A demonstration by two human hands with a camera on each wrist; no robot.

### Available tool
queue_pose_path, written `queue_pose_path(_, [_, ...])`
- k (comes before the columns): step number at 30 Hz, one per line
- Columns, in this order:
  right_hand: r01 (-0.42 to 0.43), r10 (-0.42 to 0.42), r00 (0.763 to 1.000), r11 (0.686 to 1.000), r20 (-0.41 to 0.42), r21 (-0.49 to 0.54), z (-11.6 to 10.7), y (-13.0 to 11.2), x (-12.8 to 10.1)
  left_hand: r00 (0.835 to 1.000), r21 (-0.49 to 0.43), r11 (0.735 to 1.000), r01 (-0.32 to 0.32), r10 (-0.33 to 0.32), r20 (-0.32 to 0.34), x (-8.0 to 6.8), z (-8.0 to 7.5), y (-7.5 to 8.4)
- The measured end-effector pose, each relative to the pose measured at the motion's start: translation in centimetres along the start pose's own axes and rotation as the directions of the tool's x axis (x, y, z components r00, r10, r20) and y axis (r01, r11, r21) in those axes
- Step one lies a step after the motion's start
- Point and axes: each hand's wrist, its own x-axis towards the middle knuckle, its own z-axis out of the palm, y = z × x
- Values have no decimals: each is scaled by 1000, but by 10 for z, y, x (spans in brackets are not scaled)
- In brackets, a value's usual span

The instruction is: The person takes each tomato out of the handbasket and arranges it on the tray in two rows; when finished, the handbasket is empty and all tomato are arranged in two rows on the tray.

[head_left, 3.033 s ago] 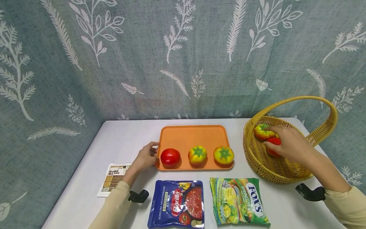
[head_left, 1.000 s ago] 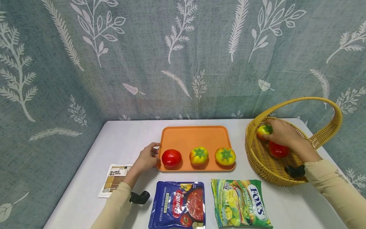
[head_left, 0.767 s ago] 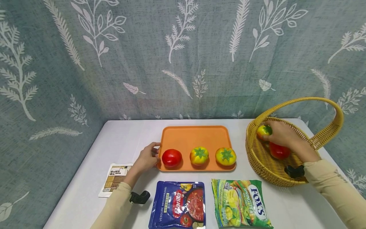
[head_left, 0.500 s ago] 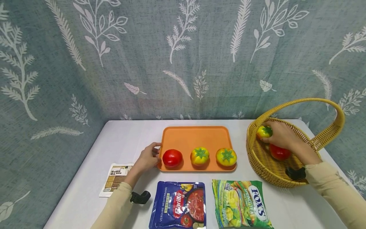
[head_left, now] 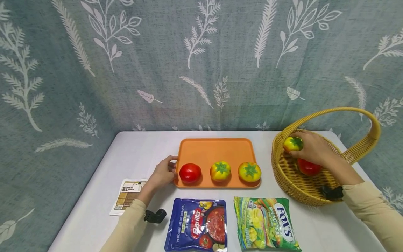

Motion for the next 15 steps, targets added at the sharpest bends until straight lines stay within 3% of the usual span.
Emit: queue_pose_path(15, [-29,29,1000,1000,0,11,-28,-13,-21,1000,1,1000,-7,7,5,1,-1,-1])
